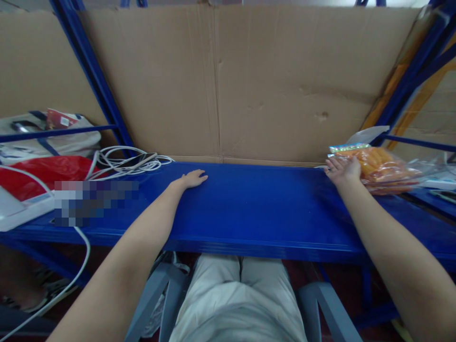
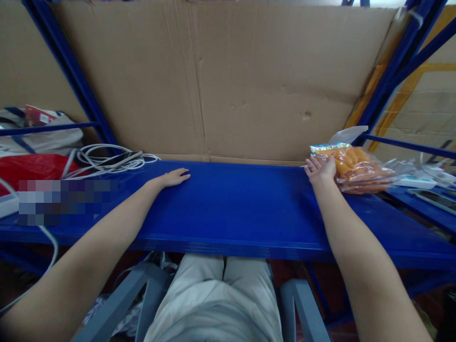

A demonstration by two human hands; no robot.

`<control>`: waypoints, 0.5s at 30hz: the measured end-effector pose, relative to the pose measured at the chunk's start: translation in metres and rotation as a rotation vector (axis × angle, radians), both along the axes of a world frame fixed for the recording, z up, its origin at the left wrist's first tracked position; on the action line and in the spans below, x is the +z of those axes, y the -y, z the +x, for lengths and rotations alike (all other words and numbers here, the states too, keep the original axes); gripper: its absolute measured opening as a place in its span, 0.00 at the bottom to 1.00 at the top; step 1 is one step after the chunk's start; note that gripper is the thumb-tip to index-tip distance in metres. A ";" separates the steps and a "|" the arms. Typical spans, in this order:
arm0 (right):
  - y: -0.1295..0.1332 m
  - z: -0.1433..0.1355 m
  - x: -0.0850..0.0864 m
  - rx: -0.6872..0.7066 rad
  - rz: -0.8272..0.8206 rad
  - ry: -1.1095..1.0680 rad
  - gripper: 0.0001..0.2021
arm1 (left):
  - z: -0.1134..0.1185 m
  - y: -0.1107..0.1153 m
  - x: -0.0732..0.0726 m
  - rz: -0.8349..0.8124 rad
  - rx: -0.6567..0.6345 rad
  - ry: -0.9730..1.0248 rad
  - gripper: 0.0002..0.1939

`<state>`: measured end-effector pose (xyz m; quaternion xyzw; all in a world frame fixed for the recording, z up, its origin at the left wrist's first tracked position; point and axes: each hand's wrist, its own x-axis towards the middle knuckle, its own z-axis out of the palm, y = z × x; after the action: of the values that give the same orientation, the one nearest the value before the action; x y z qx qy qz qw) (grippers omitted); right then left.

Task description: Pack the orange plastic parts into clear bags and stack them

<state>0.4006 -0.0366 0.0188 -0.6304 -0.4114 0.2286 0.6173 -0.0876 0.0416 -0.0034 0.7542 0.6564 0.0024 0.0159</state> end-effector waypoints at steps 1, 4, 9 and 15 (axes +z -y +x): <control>0.002 -0.001 0.001 -0.022 0.001 -0.027 0.38 | 0.000 0.000 0.000 -0.008 0.003 -0.001 0.31; 0.008 -0.011 0.004 -0.085 0.035 -0.186 0.36 | 0.000 0.000 0.001 -0.031 0.019 -0.004 0.31; 0.006 -0.020 0.005 -0.210 0.143 -0.373 0.27 | 0.002 0.004 0.003 -0.036 0.017 0.004 0.31; -0.010 -0.014 -0.001 -0.409 0.270 -0.165 0.19 | 0.002 0.004 0.003 -0.012 0.019 -0.005 0.31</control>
<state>0.3862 -0.0267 0.0177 -0.5917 -0.2503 0.0927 0.7607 -0.0854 0.0375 -0.0006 0.7477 0.6638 -0.0033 0.0187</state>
